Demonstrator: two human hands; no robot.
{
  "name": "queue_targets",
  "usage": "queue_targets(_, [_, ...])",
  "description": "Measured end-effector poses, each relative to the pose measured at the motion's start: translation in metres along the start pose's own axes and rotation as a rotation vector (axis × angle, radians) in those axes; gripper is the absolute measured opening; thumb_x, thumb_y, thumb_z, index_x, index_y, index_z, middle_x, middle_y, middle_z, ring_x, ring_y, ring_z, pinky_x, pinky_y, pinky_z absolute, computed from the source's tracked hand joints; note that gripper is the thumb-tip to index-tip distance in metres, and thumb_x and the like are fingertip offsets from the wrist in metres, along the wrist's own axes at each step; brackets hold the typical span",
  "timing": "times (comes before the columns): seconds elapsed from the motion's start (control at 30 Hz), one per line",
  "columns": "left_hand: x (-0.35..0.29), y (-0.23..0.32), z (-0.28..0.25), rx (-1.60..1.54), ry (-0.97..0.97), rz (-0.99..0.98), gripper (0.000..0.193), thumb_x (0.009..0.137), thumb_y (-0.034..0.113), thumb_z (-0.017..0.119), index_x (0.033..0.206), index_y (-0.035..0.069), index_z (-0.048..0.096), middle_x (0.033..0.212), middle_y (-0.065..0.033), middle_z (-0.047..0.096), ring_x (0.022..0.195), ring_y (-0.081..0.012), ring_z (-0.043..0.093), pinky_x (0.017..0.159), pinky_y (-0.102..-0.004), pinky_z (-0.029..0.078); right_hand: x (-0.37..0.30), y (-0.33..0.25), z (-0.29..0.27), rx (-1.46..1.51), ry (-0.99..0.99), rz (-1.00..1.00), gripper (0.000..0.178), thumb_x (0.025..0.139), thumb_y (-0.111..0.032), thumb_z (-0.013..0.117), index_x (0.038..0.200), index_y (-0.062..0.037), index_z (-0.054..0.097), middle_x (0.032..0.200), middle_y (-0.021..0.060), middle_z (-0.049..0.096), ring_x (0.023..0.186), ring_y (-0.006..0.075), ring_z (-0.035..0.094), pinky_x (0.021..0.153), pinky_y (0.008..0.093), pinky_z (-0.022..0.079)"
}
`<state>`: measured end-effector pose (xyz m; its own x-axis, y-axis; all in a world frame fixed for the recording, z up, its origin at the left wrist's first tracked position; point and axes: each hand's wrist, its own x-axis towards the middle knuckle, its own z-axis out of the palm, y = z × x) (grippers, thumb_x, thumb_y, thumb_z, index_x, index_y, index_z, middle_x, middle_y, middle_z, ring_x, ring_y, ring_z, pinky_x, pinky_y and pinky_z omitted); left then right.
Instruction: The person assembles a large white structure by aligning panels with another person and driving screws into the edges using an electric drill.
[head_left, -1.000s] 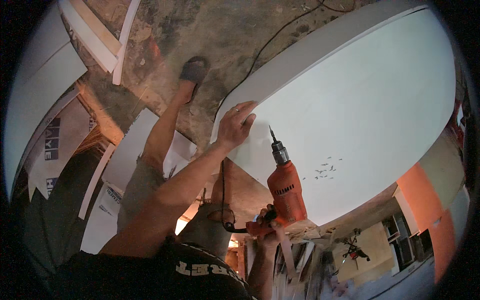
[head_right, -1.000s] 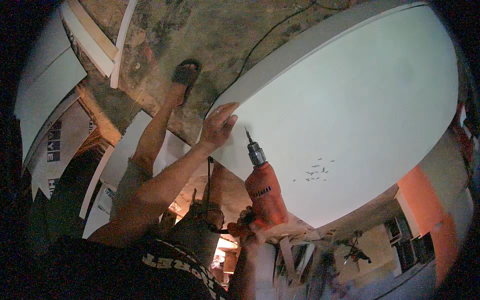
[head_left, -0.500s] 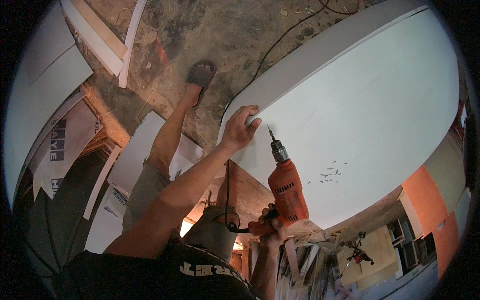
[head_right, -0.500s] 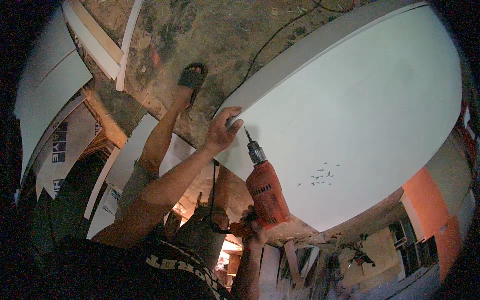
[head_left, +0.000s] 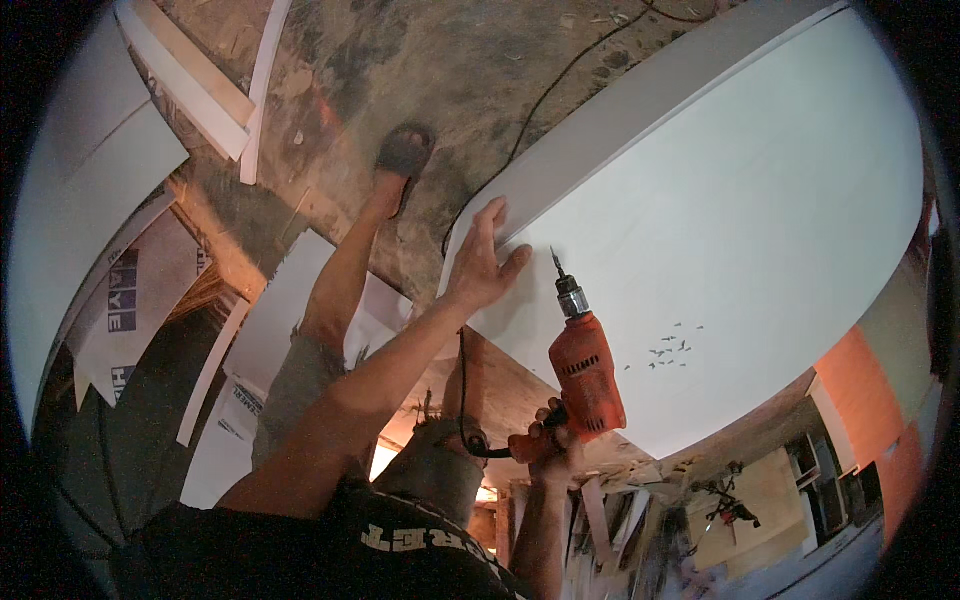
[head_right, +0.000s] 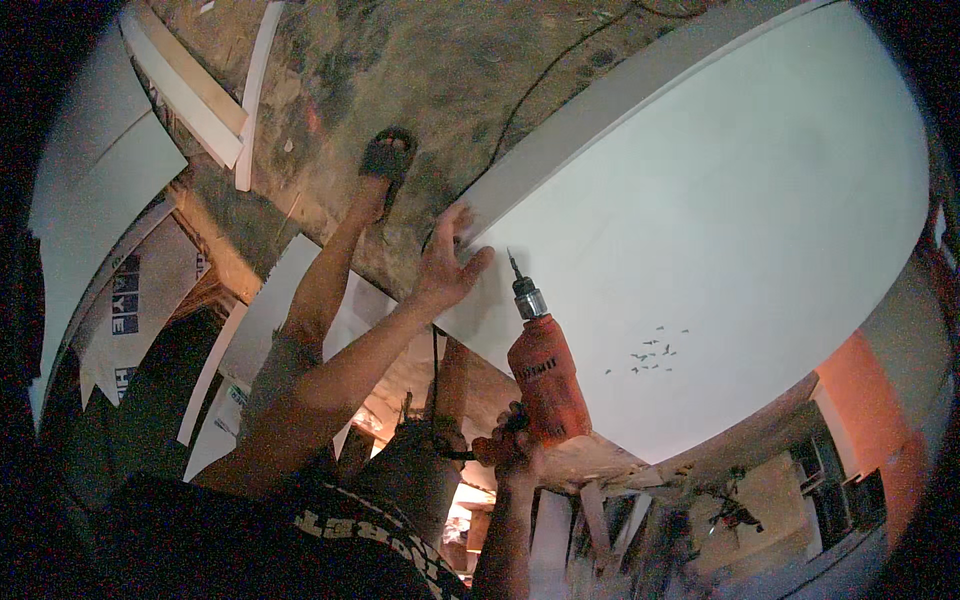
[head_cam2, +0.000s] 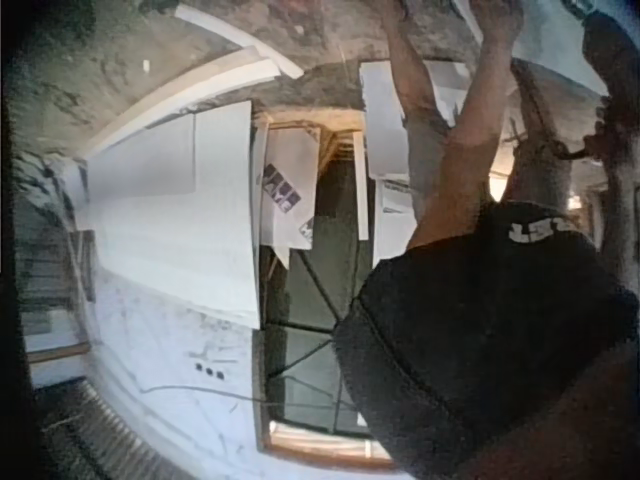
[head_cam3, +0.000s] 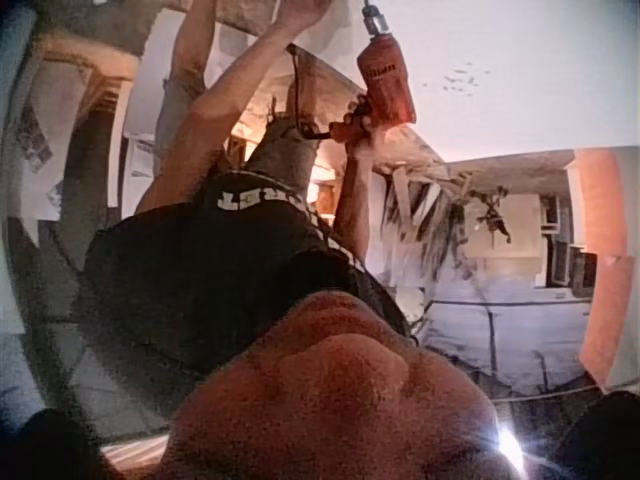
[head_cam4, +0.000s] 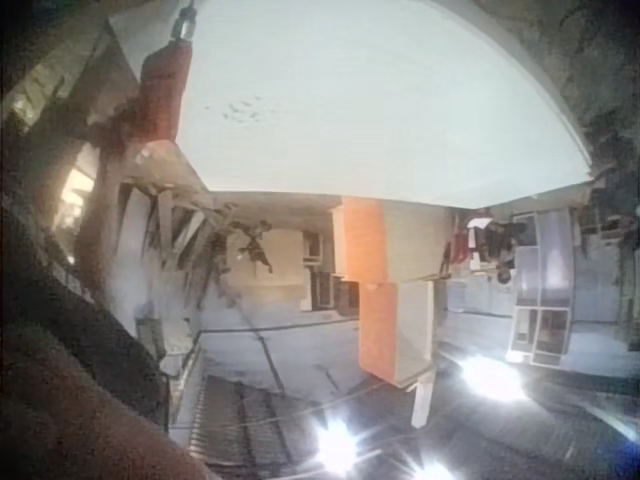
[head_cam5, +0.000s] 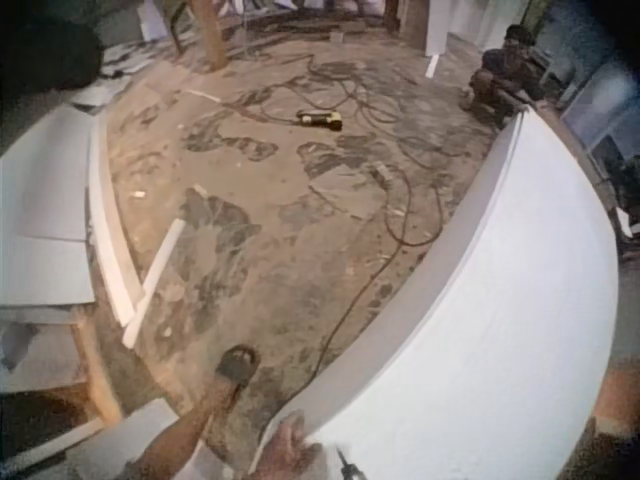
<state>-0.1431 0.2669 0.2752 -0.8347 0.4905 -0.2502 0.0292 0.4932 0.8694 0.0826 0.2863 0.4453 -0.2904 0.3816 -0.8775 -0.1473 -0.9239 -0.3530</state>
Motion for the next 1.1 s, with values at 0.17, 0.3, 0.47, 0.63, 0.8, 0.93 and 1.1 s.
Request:
queue_targets(0.17, [-0.003,0.009,-0.003,0.074,-0.137,-0.057,0.047,0.086,0.035,0.064,0.118,0.003,0.048,0.115,-0.0205,0.055,0.105,-0.0363,0.055,0.093,-0.0411,0.043,-0.005,-0.001,0.010,-0.016,0.008,-0.064,0.057,0.080,-0.011,0.060,0.131,-0.0013,0.037,0.113,0.0125,0.055,0.093,0.0213,0.059,0.065,0.0296,0.055])
queue_targets(0.3, [0.007,0.017,-0.005,0.219,-0.006,0.042,0.031,0.087,0.023,0.061,0.110,0.004,0.052,0.109,-0.0182,0.057,0.100,-0.0363,0.055,0.086,-0.0436,0.044,-0.004,0.005,0.005,0.026,0.051,-0.056,0.061,0.078,-0.016,0.070,0.127,0.0043,0.040,0.112,0.0153,0.054,0.092,0.0240,0.057,0.073,0.0311,0.052])
queue_targets(0.47, [-0.002,0.008,0.005,0.102,-0.171,-0.037,0.022,0.088,0.013,0.057,0.108,0.005,0.054,0.105,-0.0148,0.059,0.096,-0.0342,0.055,0.081,-0.0434,0.044,-0.003,0.007,-0.016,-0.105,0.084,-0.089,0.058,0.077,-0.017,0.067,0.127,0.0004,0.042,0.112,0.0134,0.056,0.091,0.0222,0.059,0.069,0.0311,0.053])
queue_targets(0.63, [-0.007,0.005,0.006,0.272,0.027,0.124,0.026,0.087,0.015,0.059,0.111,0.006,0.054,0.106,-0.0127,0.060,0.095,-0.0348,0.055,0.082,-0.0428,0.044,0.008,0.007,0.008,-0.169,0.136,-0.059,0.059,0.072,-0.017,0.065,0.125,0.0006,0.044,0.110,0.0136,0.058,0.090,0.0214,0.060,0.065,0.0299,0.054])
queue_targets(0.8, [-0.009,0.008,0.005,0.246,0.030,0.185,0.030,0.085,0.017,0.062,0.113,0.006,0.056,0.108,-0.0122,0.060,0.095,-0.0341,0.056,0.082,-0.0423,0.044,-0.001,0.017,0.015,-0.116,0.125,-0.063,0.064,0.073,-0.027,0.072,0.124,-0.0004,0.045,0.108,0.0134,0.058,0.090,0.0250,0.060,0.072,0.0349,0.054])
queue_targets(0.93, [-0.010,0.028,0.041,0.210,-0.024,0.226,0.034,0.081,0.013,0.065,0.113,0.004,0.058,0.113,-0.0142,0.060,0.103,-0.0362,0.055,0.086,-0.0438,0.044,-0.010,0.003,-0.030,-0.235,0.201,-0.064,0.050,0.079,-0.022,0.058,0.121,0.0019,0.045,0.103,0.0128,0.057,0.086,0.0212,0.059,0.069,0.0328,0.052])
queue_targets(1.1, [-0.027,-0.026,0.017,0.208,-0.014,0.049,0.033,0.085,0.012,0.060,0.115,-0.001,0.057,0.110,-0.0187,0.059,0.103,-0.0364,0.054,0.088,-0.0474,0.043,-0.006,0.028,-0.043,-0.950,0.236,-0.267,0.023,0.088,-0.018,0.053,0.105,-0.0039,0.057,0.092,0.0094,0.058,0.086,0.0207,0.057,0.073,0.0313,0.048])
